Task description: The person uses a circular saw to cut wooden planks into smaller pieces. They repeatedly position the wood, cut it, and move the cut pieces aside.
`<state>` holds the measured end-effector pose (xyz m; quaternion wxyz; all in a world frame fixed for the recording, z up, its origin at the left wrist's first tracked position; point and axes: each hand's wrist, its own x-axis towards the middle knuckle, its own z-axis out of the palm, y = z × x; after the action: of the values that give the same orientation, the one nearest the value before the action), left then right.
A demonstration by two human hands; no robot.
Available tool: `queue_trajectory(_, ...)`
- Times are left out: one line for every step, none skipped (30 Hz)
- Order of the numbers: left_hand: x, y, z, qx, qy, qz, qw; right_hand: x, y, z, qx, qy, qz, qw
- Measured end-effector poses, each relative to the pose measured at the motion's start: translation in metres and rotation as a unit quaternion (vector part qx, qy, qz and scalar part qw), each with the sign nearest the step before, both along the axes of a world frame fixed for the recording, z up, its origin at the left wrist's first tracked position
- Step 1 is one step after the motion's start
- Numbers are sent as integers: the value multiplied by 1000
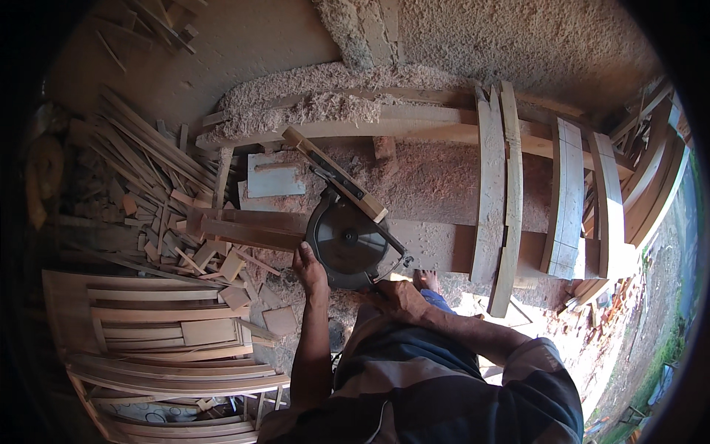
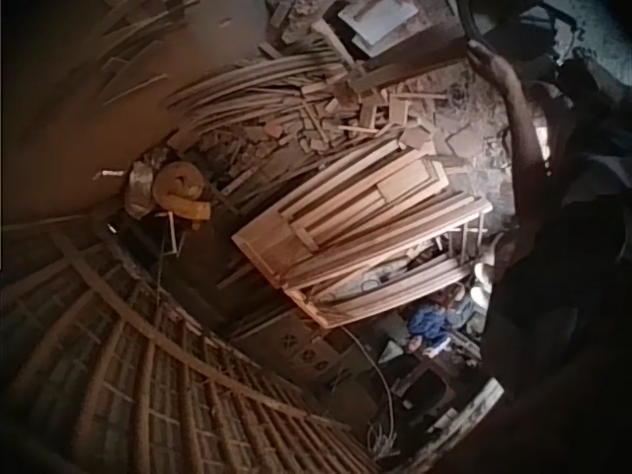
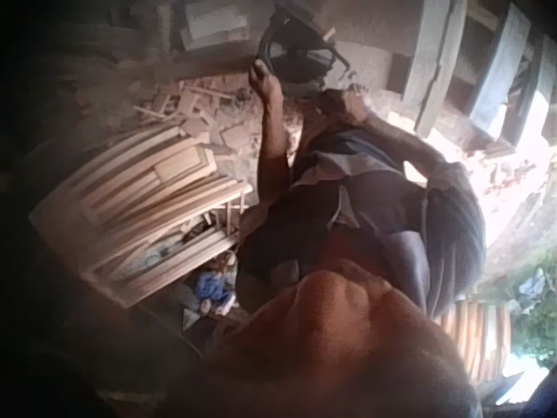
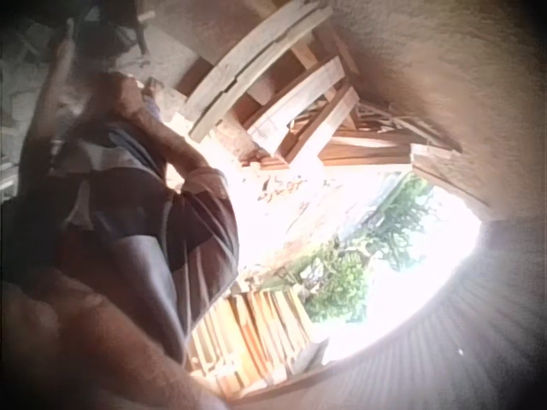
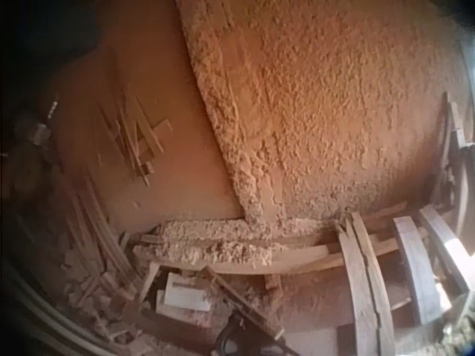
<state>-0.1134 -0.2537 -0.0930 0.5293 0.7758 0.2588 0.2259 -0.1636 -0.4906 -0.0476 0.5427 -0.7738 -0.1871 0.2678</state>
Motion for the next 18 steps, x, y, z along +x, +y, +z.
queue_trajectory(-1, 1, -1, -1, -8, 2, 1000, -4, -2, -3, -51, -106, 8, 993)
queue_trajectory(-2, 3, -1, 11, 8, -5, 1000, -6, -5, -2, -103, -211, 14, 972)
queue_trajectory(-3, 4, -2, 8, 14, -2, 1000, -6, -8, -2, -152, -313, 19, 937)
queue_trajectory(-5, 4, -2, 6, 21, 0, 1000, -5, -11, -6, -160, -307, 48, 937)
queue_trajectory(-6, 2, -2, 2, 28, 1, 1000, -4, -16, -11, -169, -300, 76, 936)
queue_trajectory(-7, 3, -4, 1, 24, 1, 1000, -2, -20, -17, -179, -292, 103, 934)
queue_trajectory(-7, 4, -5, 1, 20, 2, 1000, -3, -21, -21, -166, -301, 110, 932)
queue_trajectory(-4, 3, -6, 0, 14, -2, 1000, -2, -22, -26, -156, -311, 113, 931)
queue_trajectory(-2, 2, -7, 2, 5, -4, 1000, -2, -23, -31, -145, -321, 116, 929)
queue_trajectory(-2, 1, -7, 3, -5, -7, 1000, -4, -24, -40, -145, -337, 114, 923)
queue_trajectory(-3, 2, -8, 6, -14, -7, 1000, -1, -23, -32, -146, -364, 117, 912)
queue_trajectory(-4, 4, -8, 11, -16, -9, 1000, 2, -23, -16, -146, -392, 117, 901)
queue_trajectory(-5, 5, -8, 15, -17, -11, 1000, 6, -23, -5, -146, -418, 117, 889)
queue_trajectory(-6, 6, -7, 18, -18, -14, 1000, 10, -24, 0, -103, -485, 105, 862)
queue_trajectory(-6, 5, -7, 22, -19, -17, 999, 14, -26, 6, -105, -513, 104, 845)
queue_trajectory(-6, 5, -6, 17, -27, -18, 999, 17, -29, 11, -108, -541, 104, 828)
queue_trajectory(-6, 6, -8, 21, -23, -20, 999, 20, -32, 15, -111, -567, 103, 809)
queue_trajectory(-6, 8, -10, 25, -20, -21, 999, 23, -33, 15, -107, -568, 113, 808)
